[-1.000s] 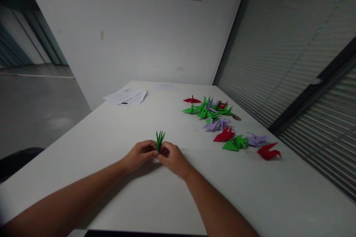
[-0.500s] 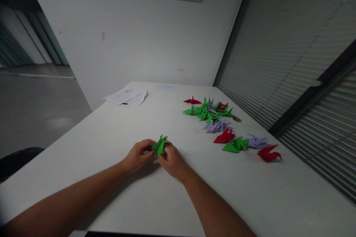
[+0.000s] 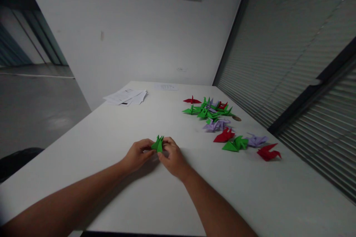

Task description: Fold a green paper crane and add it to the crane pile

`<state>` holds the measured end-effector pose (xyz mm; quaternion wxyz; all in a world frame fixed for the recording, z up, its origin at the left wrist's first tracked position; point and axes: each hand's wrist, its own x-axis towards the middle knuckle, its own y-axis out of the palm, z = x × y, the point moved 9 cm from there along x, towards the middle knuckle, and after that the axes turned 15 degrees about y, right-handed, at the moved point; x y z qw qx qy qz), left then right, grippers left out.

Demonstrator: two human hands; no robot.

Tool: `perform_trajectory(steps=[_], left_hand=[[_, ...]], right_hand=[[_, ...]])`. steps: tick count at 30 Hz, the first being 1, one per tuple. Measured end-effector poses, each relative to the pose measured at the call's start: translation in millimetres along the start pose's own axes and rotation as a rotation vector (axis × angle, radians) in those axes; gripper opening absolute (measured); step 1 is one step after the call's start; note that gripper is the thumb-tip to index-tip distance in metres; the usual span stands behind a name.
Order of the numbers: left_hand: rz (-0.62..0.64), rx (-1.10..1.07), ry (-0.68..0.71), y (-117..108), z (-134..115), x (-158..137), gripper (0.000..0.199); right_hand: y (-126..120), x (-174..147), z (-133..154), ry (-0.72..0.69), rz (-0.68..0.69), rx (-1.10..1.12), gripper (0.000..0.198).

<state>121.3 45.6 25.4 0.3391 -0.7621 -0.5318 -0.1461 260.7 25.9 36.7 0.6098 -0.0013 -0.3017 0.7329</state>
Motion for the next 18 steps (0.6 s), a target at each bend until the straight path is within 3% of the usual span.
perform_trajectory(steps=[5, 18], left_hand=[[-0.017, 0.003, -0.042, 0, 8, -3, 0.011], [-0.031, -0.056, -0.045, 1, 10, -2, 0.010]], right_hand=[[-1, 0, 1, 0.018, 0.017, -0.020, 0.022], [-4, 4, -5, 0.134, 0.010, 0.124, 0.005]])
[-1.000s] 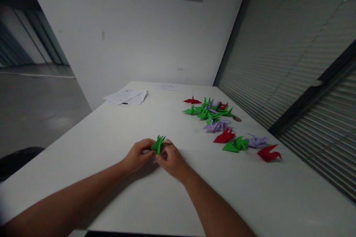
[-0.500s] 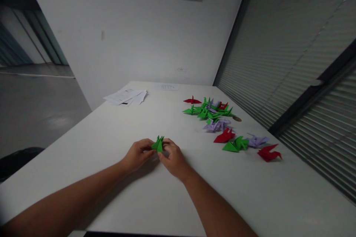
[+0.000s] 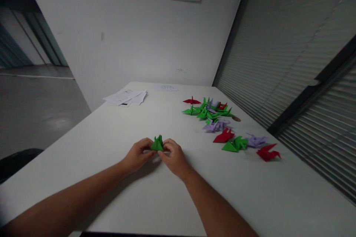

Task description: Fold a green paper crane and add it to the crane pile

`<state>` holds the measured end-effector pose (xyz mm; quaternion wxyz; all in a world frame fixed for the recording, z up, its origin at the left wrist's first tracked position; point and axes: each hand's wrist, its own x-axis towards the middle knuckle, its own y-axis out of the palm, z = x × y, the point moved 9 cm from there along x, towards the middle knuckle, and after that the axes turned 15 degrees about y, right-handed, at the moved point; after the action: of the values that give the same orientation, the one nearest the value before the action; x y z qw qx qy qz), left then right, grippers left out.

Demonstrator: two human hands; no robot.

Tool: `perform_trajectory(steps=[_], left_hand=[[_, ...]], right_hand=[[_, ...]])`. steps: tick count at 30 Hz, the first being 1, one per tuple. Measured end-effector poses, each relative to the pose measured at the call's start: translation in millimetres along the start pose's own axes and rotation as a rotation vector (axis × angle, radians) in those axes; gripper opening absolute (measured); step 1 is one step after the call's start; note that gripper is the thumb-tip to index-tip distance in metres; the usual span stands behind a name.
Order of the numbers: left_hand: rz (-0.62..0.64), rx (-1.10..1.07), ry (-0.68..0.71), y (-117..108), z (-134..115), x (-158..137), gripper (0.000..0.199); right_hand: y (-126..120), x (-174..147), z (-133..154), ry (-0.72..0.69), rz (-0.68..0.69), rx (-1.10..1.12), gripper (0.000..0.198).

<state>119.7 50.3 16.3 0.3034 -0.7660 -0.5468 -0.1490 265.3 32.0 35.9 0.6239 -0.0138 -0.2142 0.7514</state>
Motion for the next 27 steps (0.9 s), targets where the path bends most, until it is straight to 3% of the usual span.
perform_trajectory(steps=[2, 7, 9, 14, 19, 27], left_hand=[[-0.037, -0.088, -0.052, 1, 8, -2, 0.016], [-0.119, -0.404, -0.168, 8, 20, -6, 0.042], [-0.103, -0.445, -0.188, 11, 19, -6, 0.039], [-0.037, -0.418, -0.214, 15, 18, -6, 0.031], [-0.028, -0.370, -0.222, 15, 21, -7, 0.032], [-0.039, -0.263, -0.228, 10, 18, -6, 0.033]], right_hand=[[-1, 1, -6, 0.051, -0.005, 0.025, 0.001], [3, 2, -24, 0.180, 0.013, 0.121, 0.015], [4, 2, -30, 0.210, 0.018, 0.202, 0.022], [6, 4, -41, 0.295, 0.038, 0.373, 0.047], [11, 4, -36, 0.312, 0.110, 0.239, 0.022], [11, 5, -43, 0.336, 0.101, 0.188, 0.024]])
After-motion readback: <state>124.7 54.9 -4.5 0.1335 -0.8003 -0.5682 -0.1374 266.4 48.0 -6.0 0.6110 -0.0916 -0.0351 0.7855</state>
